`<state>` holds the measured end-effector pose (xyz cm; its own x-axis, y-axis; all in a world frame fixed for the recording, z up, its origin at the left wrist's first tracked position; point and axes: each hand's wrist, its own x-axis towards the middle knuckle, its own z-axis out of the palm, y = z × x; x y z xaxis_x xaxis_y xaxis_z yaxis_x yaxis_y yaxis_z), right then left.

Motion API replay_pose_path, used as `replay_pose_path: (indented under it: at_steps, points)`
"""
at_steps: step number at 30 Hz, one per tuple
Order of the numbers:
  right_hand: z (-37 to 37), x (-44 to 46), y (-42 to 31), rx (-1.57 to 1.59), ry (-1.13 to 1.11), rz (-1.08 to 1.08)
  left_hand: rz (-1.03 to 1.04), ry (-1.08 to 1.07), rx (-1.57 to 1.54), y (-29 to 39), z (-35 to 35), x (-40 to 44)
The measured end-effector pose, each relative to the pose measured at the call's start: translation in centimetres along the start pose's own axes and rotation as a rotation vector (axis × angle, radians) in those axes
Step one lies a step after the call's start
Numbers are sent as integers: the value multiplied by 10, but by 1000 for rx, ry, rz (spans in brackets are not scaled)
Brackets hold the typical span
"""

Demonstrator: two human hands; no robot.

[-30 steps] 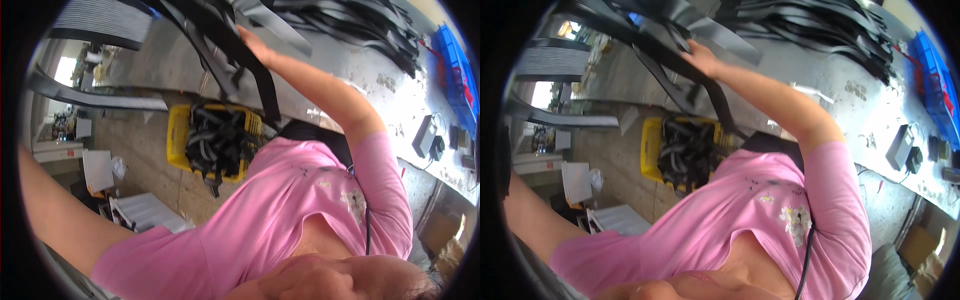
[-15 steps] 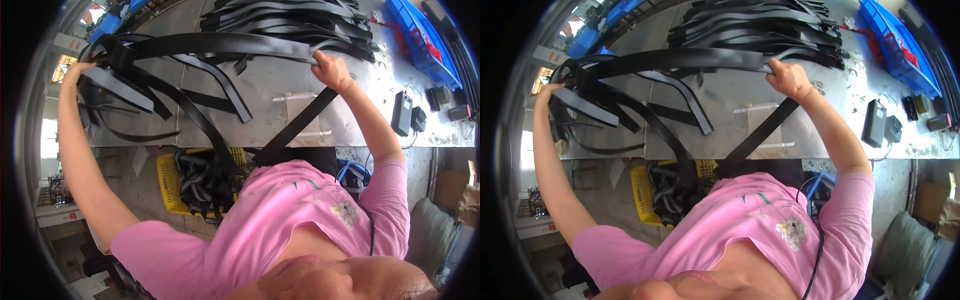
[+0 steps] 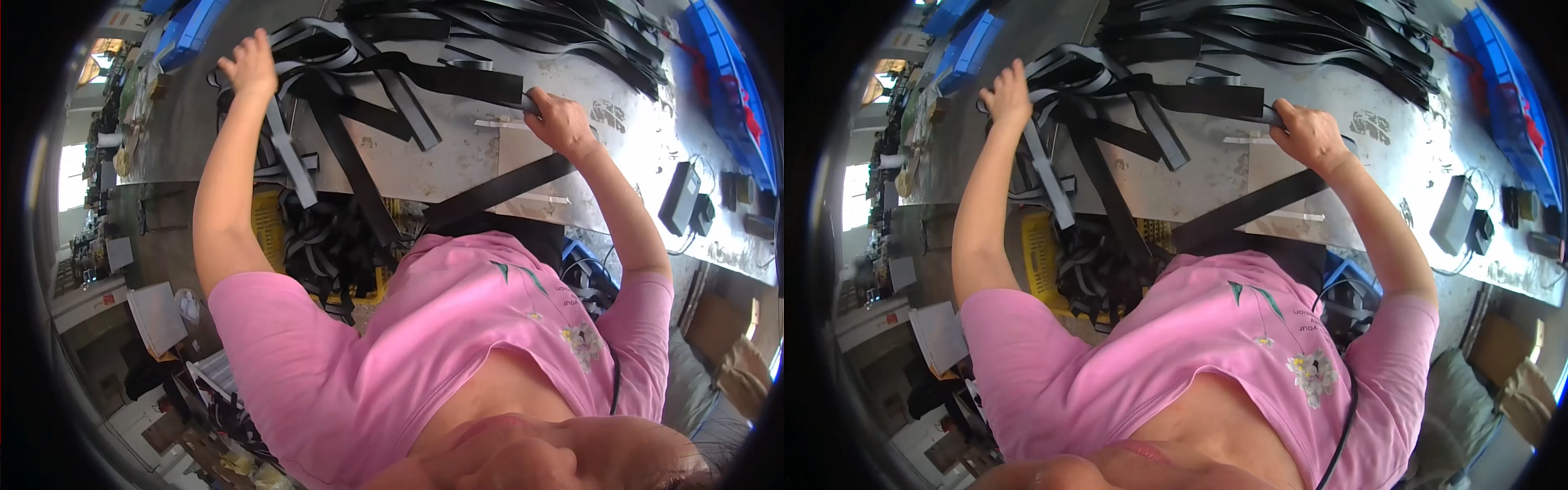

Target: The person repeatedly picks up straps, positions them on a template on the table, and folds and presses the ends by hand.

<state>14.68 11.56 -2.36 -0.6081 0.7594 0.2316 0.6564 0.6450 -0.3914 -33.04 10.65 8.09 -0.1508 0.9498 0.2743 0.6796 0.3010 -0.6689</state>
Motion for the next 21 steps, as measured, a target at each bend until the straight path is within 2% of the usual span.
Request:
replay_pose_path:
  at_steps: [4, 6, 8, 9, 10, 11, 15, 16, 19, 21]
  points:
    - [1, 9, -11, 5, 4, 14, 272, 332, -364, 77, -60, -16]
    - [2, 10, -12, -11, -9, 31, 502, 250, -624, 119, -102, -31]
    - [2, 9, -16, -1, -4, 24, 627, 346, -810, 161, -107, -51]
    - [1, 7, -16, 0, 5, 21, 627, 261, -937, 175, -107, -59]
    - [-2, 3, -15, 3, 16, 15, 612, 34, -1010, 184, -106, -64]
    - [-8, 0, -16, -16, -23, 62, 583, -104, -1022, 190, -105, -67]
    - [-5, -10, -1, -95, -86, 93, 542, 150, -1012, 189, -107, -79]
    - [0, -15, 5, -109, -83, 62, 595, 263, -987, 188, -107, -79]
    - [-3, -24, 20, -123, -83, -22, 925, 516, -772, 182, -116, -94]
    - [-12, -30, 27, -119, -66, -149, 1000, 554, -766, 173, -131, -109]
